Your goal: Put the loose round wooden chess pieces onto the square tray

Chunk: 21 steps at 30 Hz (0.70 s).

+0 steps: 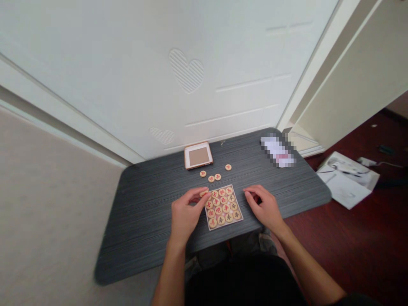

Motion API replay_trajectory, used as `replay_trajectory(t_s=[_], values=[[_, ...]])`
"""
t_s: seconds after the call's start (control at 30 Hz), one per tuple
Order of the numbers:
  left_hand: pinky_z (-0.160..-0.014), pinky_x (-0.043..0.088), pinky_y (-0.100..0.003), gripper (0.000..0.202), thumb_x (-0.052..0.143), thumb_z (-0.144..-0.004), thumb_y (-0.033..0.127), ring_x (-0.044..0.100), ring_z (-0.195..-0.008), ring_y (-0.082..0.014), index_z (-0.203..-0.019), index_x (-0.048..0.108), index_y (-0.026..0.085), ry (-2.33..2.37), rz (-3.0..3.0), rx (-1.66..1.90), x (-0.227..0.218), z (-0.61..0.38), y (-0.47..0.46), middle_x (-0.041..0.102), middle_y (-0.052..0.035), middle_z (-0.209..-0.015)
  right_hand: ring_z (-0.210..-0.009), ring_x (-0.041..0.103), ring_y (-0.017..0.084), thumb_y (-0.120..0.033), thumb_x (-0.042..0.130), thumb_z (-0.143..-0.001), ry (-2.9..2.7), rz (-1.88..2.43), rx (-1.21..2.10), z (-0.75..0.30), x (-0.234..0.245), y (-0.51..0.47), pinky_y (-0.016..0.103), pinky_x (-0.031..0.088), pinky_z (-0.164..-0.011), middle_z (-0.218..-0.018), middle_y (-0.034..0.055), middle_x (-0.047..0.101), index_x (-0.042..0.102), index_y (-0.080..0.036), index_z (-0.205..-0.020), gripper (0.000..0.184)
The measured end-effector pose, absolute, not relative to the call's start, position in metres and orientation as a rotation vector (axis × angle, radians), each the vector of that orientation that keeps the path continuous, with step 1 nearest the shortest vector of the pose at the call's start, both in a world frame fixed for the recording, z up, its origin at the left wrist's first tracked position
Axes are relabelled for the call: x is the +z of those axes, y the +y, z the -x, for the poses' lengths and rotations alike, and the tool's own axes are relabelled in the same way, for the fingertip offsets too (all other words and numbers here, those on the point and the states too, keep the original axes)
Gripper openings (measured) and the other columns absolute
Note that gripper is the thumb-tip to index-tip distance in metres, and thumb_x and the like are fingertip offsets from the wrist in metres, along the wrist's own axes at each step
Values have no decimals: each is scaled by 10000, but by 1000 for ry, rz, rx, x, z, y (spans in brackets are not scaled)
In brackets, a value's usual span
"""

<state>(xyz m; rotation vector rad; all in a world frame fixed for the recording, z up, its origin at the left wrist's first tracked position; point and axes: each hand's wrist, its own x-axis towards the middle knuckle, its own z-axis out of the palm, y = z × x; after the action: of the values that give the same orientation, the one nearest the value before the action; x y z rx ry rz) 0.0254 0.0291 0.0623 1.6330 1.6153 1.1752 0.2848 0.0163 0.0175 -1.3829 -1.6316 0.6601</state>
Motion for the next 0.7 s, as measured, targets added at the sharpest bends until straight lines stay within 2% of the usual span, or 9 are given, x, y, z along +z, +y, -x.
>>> replay_trajectory(t_s=[0.33, 0.7], values=[[-700, 652, -350, 246, 797, -793, 443, 775, -736, -222, -925, 784, 235, 1561, -1526, 1148, 66, -41, 21, 812, -38, -856, -735, 644, 182, -341, 564, -996, -1621, 1390, 668, -285, 17, 16, 305, 535, -673, -972, 73, 736, 749, -231, -1023, 217], [-730, 665, -367, 227, 793, -805, 410, 790, -795, -241, -938, 774, 227, 1457, -1409, 1132, 61, -46, 19, 816, -60, -934, -728, 653, 186, -371, 556, -1000, -1625, 1390, 660, -284, 19, 16, 305, 543, -659, -966, 75, 742, 752, -234, -1016, 240]])
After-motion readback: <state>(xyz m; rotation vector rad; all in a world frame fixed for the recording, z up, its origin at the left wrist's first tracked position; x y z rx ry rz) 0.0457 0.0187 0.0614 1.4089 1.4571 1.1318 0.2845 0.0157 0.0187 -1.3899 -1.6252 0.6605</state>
